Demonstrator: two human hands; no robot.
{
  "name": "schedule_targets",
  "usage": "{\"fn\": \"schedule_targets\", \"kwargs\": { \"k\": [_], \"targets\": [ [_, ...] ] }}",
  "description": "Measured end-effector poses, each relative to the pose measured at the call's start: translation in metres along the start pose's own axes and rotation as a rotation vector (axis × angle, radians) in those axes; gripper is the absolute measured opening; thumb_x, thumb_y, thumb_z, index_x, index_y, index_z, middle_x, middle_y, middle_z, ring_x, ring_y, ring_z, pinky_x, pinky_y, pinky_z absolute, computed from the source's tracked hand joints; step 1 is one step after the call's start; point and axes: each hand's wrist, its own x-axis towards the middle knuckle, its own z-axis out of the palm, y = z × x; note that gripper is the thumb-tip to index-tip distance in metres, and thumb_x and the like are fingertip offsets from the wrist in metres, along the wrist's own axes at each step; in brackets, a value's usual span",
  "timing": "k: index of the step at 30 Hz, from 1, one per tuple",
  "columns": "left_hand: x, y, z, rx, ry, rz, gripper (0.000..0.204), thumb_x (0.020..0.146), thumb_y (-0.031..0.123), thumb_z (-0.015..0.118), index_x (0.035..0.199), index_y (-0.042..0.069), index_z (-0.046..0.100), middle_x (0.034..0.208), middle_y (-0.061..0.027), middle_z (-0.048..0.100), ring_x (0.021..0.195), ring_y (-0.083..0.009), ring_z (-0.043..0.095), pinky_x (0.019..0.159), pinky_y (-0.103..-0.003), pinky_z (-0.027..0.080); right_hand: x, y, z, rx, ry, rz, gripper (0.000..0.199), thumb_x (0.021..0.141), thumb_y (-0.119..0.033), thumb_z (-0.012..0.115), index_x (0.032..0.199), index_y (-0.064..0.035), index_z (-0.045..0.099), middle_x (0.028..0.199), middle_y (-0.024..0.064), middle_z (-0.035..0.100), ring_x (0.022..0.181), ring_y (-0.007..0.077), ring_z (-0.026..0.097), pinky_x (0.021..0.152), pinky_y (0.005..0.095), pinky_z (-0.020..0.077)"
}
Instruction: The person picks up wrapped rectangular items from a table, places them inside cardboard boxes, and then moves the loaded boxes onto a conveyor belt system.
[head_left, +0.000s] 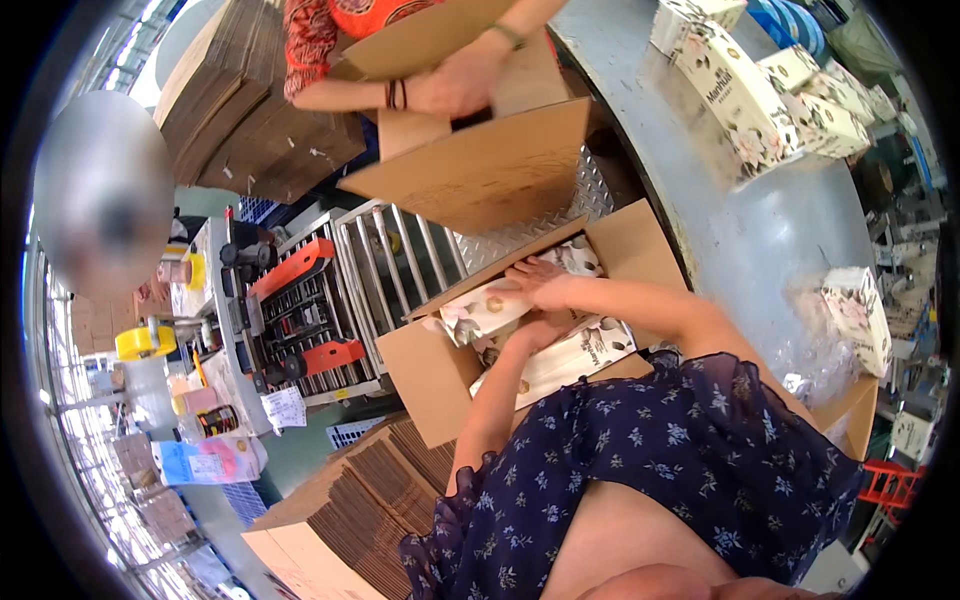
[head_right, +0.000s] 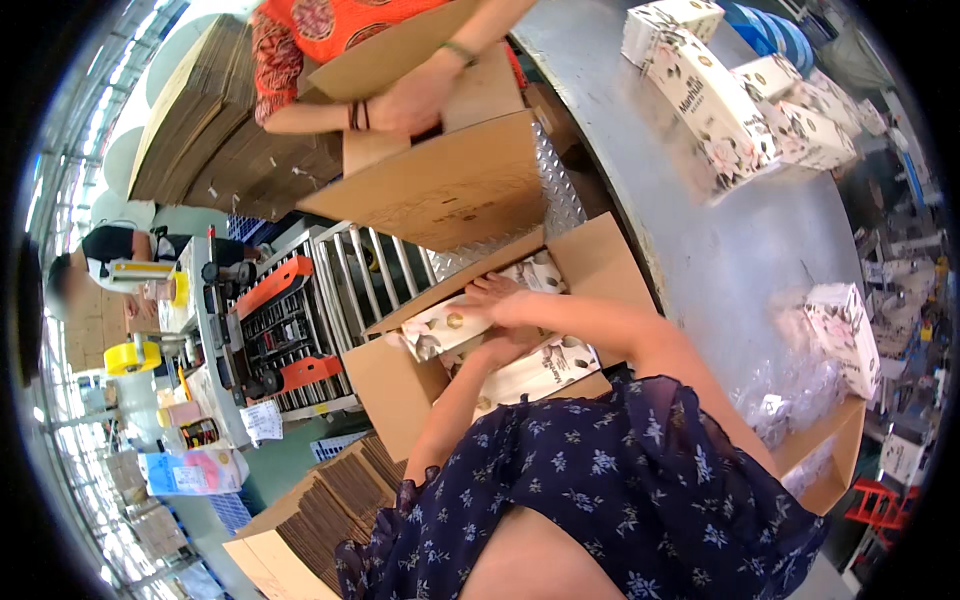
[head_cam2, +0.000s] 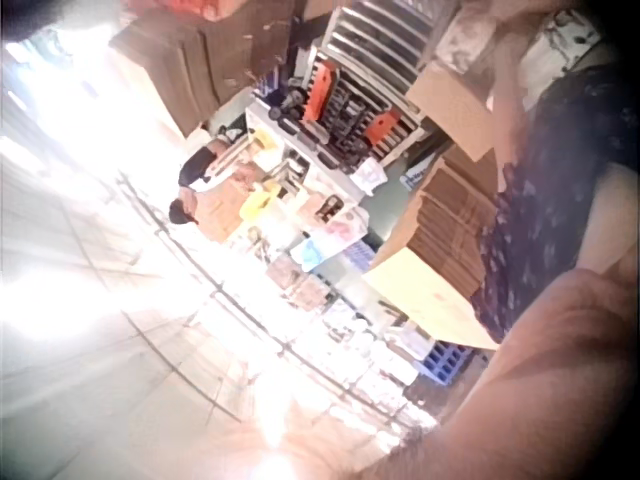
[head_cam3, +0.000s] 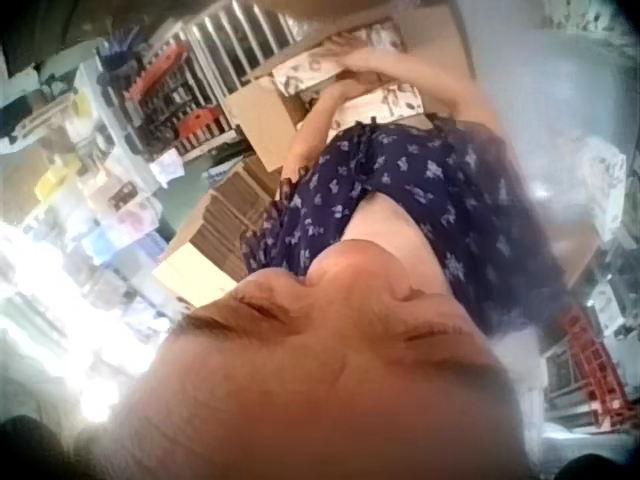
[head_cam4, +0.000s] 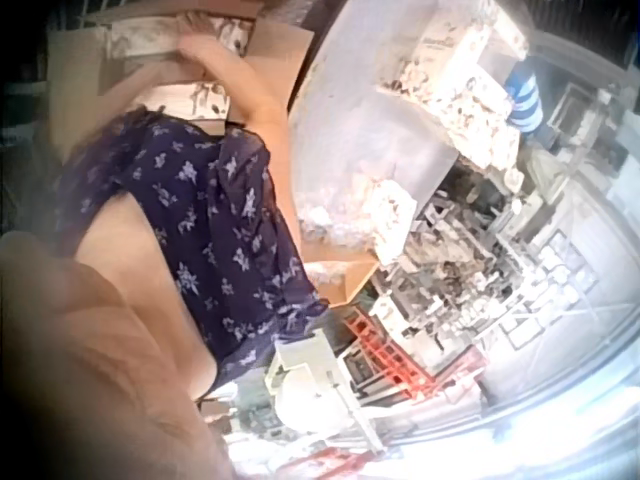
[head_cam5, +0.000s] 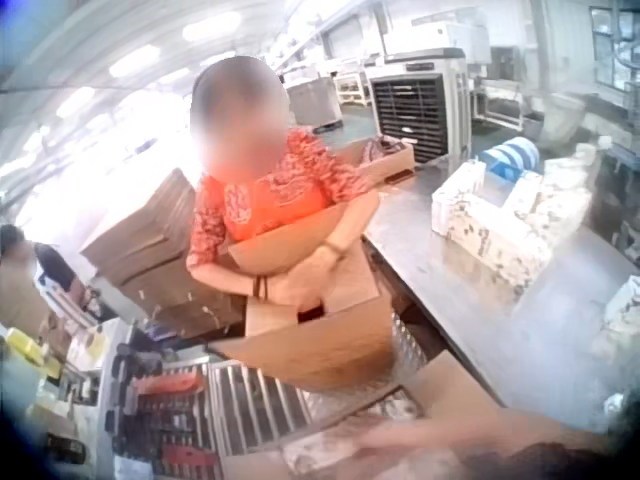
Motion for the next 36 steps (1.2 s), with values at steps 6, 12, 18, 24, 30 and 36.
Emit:
{"fn": "schedule_targets", "kwargs": {
  "k": [6,12,18,24,30,36],
  "targets": [
    [-0.055,0.032,-0.068,0.134,0.061,0.186,0.045,0.092,0.035,0.058,0.119,0.0,0.066,0.118,-0.0261,0.065,0.108,-0.0384,0.064,0.091,-0.046,0.049,-0.104,-0.005,-0.066,0.154,0.23,0.201,0.036,0.086,-0.024,0.067,0.12,-0.0131,0.064,0.127,0.0123,0.055,0.122,0.034,0.049,0.103,0.0488,0.0394],
    [-0.038,0.043,-0.034,0.502,0.014,-0.112,0.09,0.09,0.054,0.06,0.158,0.012,0.019,0.166,-0.0135,0.004,0.15,-0.0413,0.011,0.117,-0.06,0.022,-0.369,-0.009,-0.09,-0.169,0.819,1.197,0.026,0.087,-0.014,0.061,0.112,-0.0141,0.068,0.111,0.0135,0.063,0.111,0.0347,0.057,0.099,0.0457,0.0447],
    [0.045,-0.042,-0.025,0.744,-0.131,-0.032,0.085,0.091,0.059,0.055,0.156,0.013,0.025,0.163,-0.0183,0.012,0.146,-0.0444,0.022,0.115,-0.055,0.03,-0.55,-0.086,-0.063,-0.586,0.759,1.891,0.019,0.084,-0.004,0.059,0.1,-0.0077,0.069,0.106,0.0142,0.063,0.103,0.0382,0.058,0.089,0.0454,0.0476],
    [0.022,-0.003,-0.065,0.429,-0.135,0.188,0.067,0.091,0.039,0.064,0.139,-0.005,0.047,0.139,-0.0266,0.051,0.13,-0.0387,0.049,0.109,-0.041,0.04,-0.559,-0.039,-0.055,-0.362,0.762,1.708,0.01,0.084,-0.001,0.061,0.091,-0.0052,0.067,0.099,0.0148,0.063,0.095,0.0372,0.06,0.082,0.0434,0.0501],
    [-0.01,0.029,-0.075,0.237,-0.041,0.334,0.053,0.093,0.029,0.064,0.134,-0.003,0.052,0.128,-0.0257,0.058,0.114,-0.0401,0.058,0.097,-0.044,0.047,-0.534,-0.043,-0.099,-0.147,0.79,1.737,0.009,0.081,-0.008,0.063,0.086,-0.0034,0.069,0.092,0.0178,0.069,0.089,0.0375,0.065,0.08,0.0446,0.052],
    [-0.02,0.023,-0.061,0.152,0.029,0.298,0.052,0.092,0.028,0.065,0.134,0.0,0.052,0.125,-0.0236,0.061,0.11,-0.0372,0.062,0.093,-0.044,0.05,-0.563,-0.036,-0.045,-0.106,0.298,1.793,0.01,0.071,-0.011,0.068,0.079,-0.0088,0.073,0.084,0.0163,0.07,0.085,0.0345,0.067,0.076,0.0454,0.0527]
  ]
}}
